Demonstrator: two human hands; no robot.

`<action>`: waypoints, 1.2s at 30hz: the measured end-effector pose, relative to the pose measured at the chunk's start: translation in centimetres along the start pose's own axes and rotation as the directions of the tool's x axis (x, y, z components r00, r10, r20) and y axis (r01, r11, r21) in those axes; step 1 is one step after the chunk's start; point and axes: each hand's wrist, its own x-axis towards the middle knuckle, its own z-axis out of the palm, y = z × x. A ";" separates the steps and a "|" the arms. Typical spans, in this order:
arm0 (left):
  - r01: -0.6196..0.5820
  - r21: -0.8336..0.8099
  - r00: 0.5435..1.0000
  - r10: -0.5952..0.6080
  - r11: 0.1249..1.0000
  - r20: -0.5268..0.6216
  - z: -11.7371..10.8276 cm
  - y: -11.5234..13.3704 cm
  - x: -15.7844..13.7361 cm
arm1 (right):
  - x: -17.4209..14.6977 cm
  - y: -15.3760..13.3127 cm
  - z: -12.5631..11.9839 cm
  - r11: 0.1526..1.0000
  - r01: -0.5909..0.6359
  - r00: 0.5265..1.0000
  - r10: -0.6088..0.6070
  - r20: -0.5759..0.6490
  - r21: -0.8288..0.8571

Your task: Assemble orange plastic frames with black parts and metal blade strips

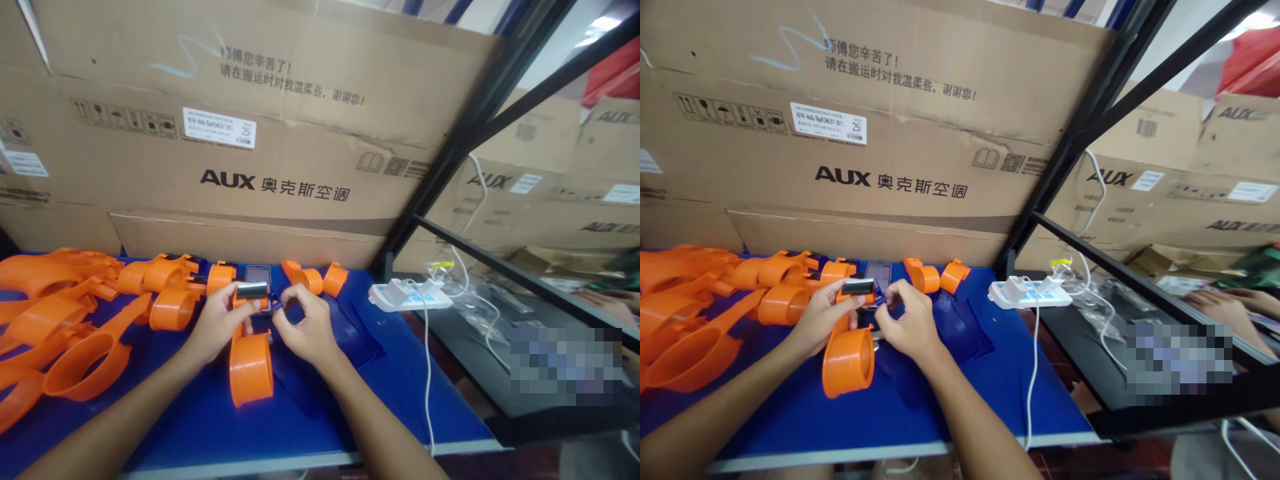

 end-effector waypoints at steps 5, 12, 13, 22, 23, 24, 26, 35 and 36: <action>-0.027 0.043 0.998 0.025 0.999 0.049 -0.2 0.3 0.1 | -0.3 -0.1 0.1 0.999 0.027 0.999 -0.025 0.046 -0.044; -0.037 0.125 0.998 0.031 0.991 0.052 -0.1 0.7 -0.3 | -0.2 0.0 -0.1 0.999 0.036 0.991 -0.035 0.131 -0.011; -0.036 0.129 0.998 0.029 0.991 0.052 0.0 0.8 -0.3 | -0.2 0.0 -0.1 0.999 0.042 0.989 -0.041 0.143 -0.006; -0.054 0.193 0.993 0.031 0.980 0.117 -0.3 0.8 -0.2 | -0.1 -0.4 -0.1 0.998 0.033 0.986 -0.040 0.162 0.044; -0.054 0.197 0.993 0.032 0.979 0.114 -0.3 0.8 -0.2 | -0.1 -0.4 0.0 0.998 0.033 0.986 -0.041 0.163 0.046; -0.053 0.196 0.993 0.032 0.979 0.110 -0.3 0.7 -0.2 | -0.1 -0.4 0.0 0.998 0.033 0.986 -0.040 0.163 0.047; -0.045 0.180 0.995 0.028 0.983 0.096 -0.2 0.7 -0.2 | -0.2 -0.4 0.0 0.998 0.031 0.986 -0.038 0.162 0.045; -0.066 0.206 0.994 0.046 0.976 0.100 -0.1 0.7 -0.3 | 0.1 -0.1 -0.1 0.997 0.038 0.978 -0.052 0.204 0.070; -0.068 0.211 0.994 0.047 0.975 0.101 -0.1 0.7 -0.4 | 0.1 0.0 -0.1 0.997 0.035 0.976 -0.050 0.214 0.073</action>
